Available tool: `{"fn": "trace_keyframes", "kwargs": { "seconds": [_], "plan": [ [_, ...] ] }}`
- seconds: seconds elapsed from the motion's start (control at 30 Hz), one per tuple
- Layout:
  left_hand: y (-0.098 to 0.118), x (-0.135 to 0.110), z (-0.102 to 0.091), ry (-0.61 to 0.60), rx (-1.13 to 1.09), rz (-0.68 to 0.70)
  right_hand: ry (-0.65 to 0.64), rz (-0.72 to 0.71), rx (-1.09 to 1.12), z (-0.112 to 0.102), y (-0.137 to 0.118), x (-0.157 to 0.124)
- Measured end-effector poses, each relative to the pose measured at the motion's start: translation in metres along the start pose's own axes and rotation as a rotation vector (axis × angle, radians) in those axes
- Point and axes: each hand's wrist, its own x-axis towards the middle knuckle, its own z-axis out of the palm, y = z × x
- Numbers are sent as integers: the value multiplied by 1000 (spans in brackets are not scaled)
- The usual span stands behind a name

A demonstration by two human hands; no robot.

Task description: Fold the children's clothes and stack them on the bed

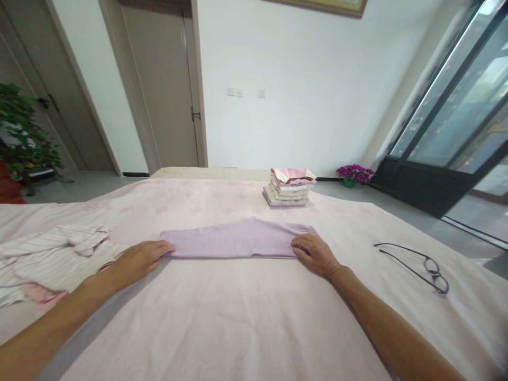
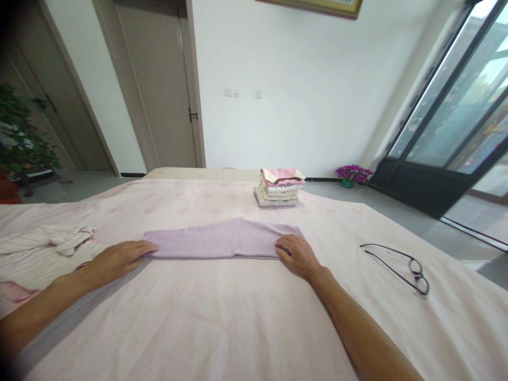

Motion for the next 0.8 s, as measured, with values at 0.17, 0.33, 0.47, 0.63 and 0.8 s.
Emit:
{"fn": "trace_keyframes", "kwargs": {
  "seconds": [0.17,0.33,0.47,0.63,0.8],
  "plan": [
    [4,10,0,91,35,-4,-142,-92,-32,-17,11,-19],
    [5,18,1,167,-6,-145,-187,-106,-106,-18,13,-20],
    [7,29,-11,235,-112,-349,-218,-2,-233,-12,9,-10],
    [7,33,-54,474,-274,-586,26,221,-312,-40,2,6],
    [-1,28,-106,457,-547,-570,95,405,-250,-96,0,29]
  ]
}}
